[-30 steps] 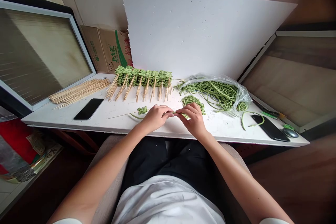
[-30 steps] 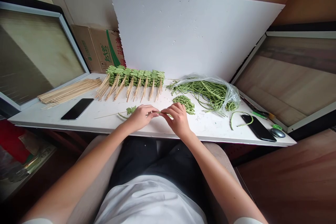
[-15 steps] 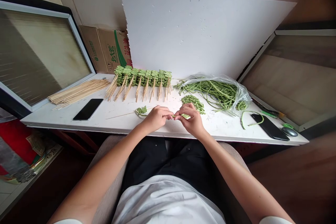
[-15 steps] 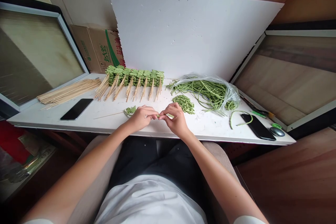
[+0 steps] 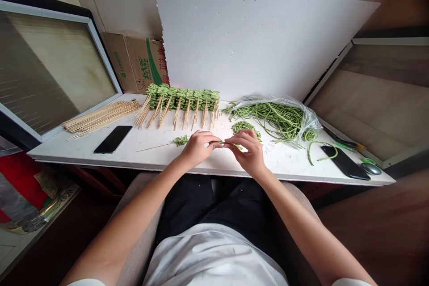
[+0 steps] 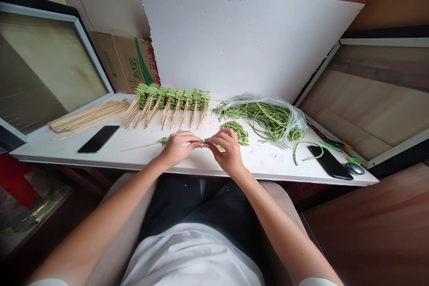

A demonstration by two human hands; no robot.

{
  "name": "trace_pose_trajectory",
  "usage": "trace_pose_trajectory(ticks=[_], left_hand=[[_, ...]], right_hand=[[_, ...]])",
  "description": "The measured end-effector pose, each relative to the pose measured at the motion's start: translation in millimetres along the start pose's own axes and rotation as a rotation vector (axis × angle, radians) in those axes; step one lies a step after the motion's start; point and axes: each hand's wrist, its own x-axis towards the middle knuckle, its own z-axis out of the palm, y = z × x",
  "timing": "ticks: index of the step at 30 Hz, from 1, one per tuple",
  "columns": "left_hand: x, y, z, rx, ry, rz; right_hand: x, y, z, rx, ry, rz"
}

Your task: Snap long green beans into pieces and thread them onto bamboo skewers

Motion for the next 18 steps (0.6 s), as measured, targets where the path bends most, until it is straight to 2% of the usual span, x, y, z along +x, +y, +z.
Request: trace_pose_trajectory(ticks=[5, 10, 13, 18], left_hand=[[-0.3, 2.7, 1.6, 0.011, 0.078, 0.003], [-0.9, 3.7, 4.5, -0.023, 0.049, 0.041], [-1.5, 3.2, 5.5, -0.045, 0.018, 0.075], [-1.6, -0.6, 4.1, -0.082, -0.006, 0.107]], right_hand=[[-0.1, -1.8, 0.0, -0.086, -0.006, -0.030], [-2.1, -5.4, 2.9, -0.145, -0.013, -0.033], [-2.6, -6.7, 4.4, -0.079, -0.018, -0.014], [-2.3, -4.8, 4.9, 0.101, -0.107, 0.105]])
